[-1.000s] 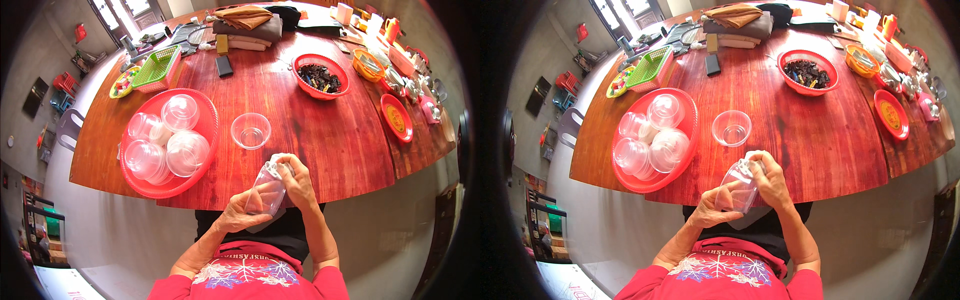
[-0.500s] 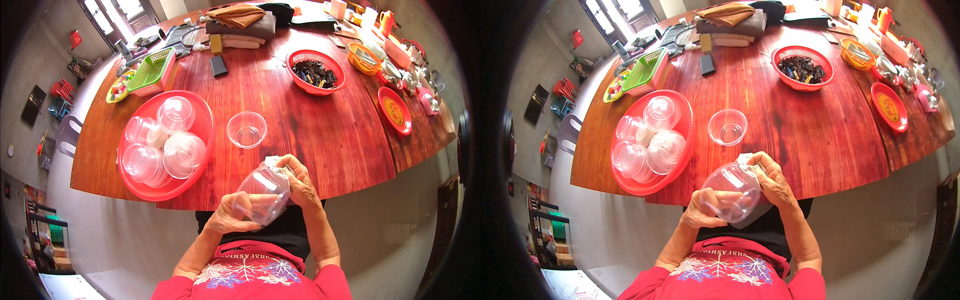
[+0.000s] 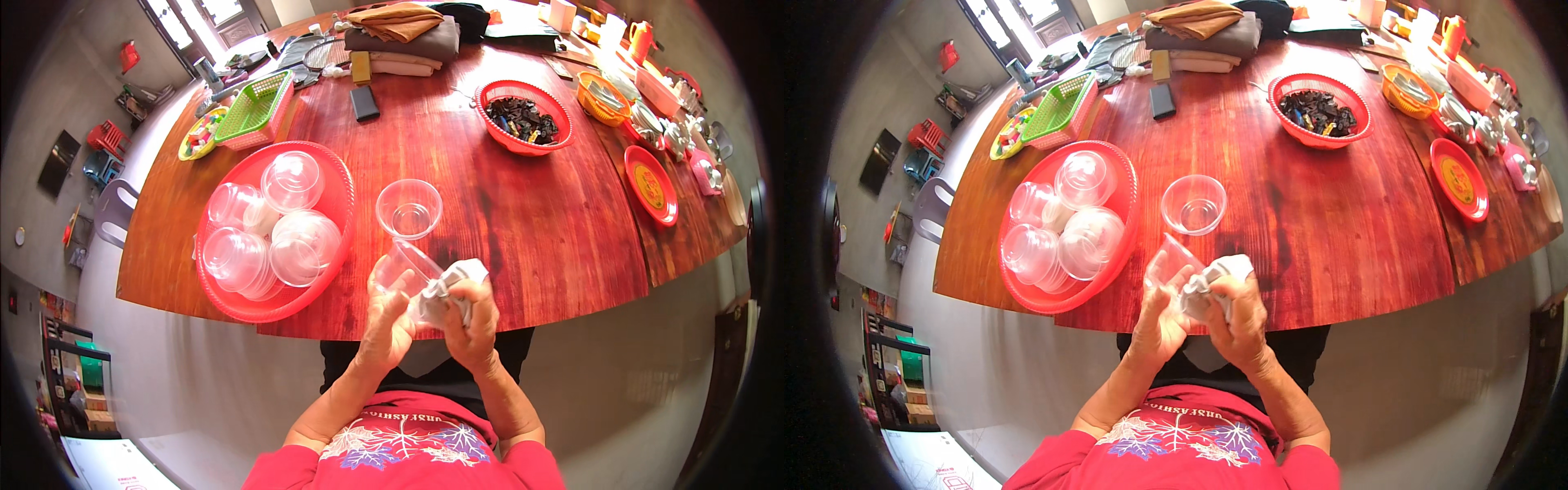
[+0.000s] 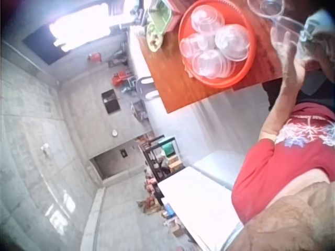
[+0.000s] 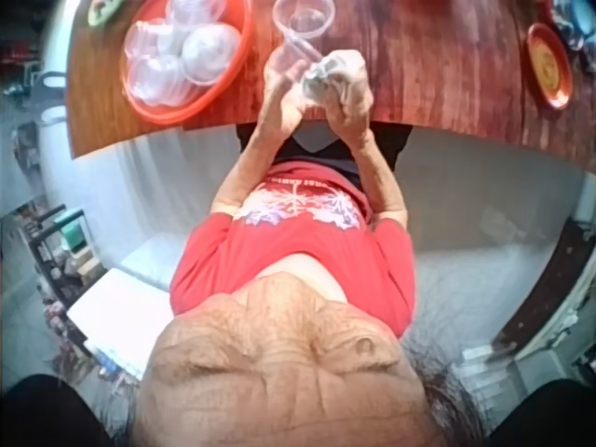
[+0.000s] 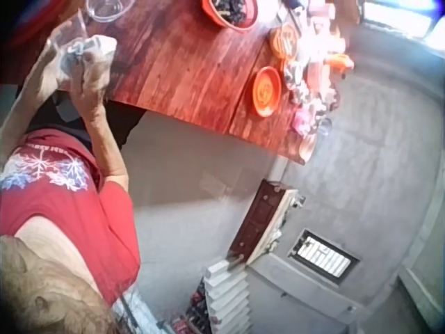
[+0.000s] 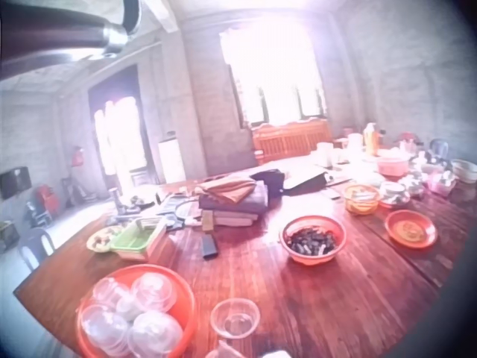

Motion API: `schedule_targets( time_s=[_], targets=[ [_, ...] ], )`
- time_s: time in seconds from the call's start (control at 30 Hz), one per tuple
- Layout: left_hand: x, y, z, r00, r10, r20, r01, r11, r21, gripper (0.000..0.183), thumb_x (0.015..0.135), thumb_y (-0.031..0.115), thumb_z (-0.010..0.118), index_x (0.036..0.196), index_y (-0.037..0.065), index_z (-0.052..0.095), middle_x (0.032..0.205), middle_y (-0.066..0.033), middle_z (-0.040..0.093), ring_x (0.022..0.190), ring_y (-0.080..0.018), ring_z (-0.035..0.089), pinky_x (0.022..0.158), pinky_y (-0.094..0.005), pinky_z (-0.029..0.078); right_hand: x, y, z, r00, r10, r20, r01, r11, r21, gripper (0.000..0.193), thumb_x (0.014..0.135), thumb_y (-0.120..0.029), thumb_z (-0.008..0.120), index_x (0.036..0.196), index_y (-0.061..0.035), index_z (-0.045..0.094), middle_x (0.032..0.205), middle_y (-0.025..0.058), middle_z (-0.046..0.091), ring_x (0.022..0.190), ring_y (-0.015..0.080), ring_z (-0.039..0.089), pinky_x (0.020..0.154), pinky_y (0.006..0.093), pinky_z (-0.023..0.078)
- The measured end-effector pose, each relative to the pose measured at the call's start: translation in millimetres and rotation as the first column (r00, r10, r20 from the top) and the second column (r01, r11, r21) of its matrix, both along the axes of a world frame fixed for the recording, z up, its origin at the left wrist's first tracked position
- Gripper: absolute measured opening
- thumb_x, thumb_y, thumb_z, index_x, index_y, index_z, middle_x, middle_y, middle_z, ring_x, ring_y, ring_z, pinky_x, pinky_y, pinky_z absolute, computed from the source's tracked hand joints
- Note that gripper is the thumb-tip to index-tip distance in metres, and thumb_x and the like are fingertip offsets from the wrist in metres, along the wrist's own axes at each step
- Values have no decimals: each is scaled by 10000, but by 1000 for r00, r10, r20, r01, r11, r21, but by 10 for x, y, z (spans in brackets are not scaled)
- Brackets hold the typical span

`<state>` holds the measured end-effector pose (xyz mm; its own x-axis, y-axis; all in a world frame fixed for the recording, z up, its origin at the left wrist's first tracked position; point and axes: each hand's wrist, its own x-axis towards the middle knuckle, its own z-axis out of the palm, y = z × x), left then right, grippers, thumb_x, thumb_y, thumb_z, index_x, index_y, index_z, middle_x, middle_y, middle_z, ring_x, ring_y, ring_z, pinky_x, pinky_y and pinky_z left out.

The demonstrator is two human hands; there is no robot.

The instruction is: The person wipes the inside and outside of clear plastic cups with a white cloth. They handle the cups one at a time, picking them up from a red tray, cleaning them, and placing them back on the tray.

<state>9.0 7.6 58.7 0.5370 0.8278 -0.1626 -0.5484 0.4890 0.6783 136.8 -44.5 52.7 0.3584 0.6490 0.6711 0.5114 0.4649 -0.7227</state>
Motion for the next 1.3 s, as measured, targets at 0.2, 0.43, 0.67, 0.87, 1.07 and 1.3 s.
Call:
schedule_targets(
  time_s=[0.2,0.43,0.67,0.87,1.07,1.3],
  targets=[
    [-136,160,-68,985,41,168,-17,990,-138,766,791,321,684,1402,71,294,1234,-192,518,1201,-354,483,1007,-488,428,19,-16,182,954,295,59,-292,954,-63,205,804,72,596,990,-4,557,967,179,585,861,345,585,750,370,486],
    [-144,161,-138,979,-60,196,78,993,-87,808,791,346,615,1454,72,243,1389,-173,415,1256,-320,450,1027,-471,412,100,158,283,988,91,123,-66,978,-196,167,810,-20,658,966,-14,601,1036,176,527,967,303,523,766,364,463],
    [-176,187,-92,976,-154,151,153,988,18,805,776,296,590,1458,76,224,1376,-169,433,1243,-293,471,1034,-422,408,176,179,67,741,110,663,36,979,-203,224,723,-135,671,920,-34,639,1088,146,509,951,287,525,802,384,473],
    [-188,204,-291,984,-166,60,159,981,111,819,789,393,559,1462,94,202,1245,-264,493,1117,-353,551,913,-443,497,213,3,101,721,585,371,-380,782,-495,290,757,-83,646,1040,-67,586,983,117,518,924,308,525,811,398,461],
    [-215,187,-280,969,-177,170,181,983,-10,763,783,362,549,1425,72,255,1216,-205,526,1103,-314,554,936,-418,472,73,39,102,754,656,32,-608,716,-343,246,761,-49,633,1006,-43,610,969,139,552,917,315,568,803,381,498],
    [-237,173,-255,935,-250,253,259,966,-4,734,823,500,501,1385,44,383,1360,-127,464,1232,-263,473,1042,-397,373,-62,165,137,822,-73,564,119,992,-45,402,655,-69,688,1031,42,602,1052,180,563,942,329,582,763,373,537]
  ],
)
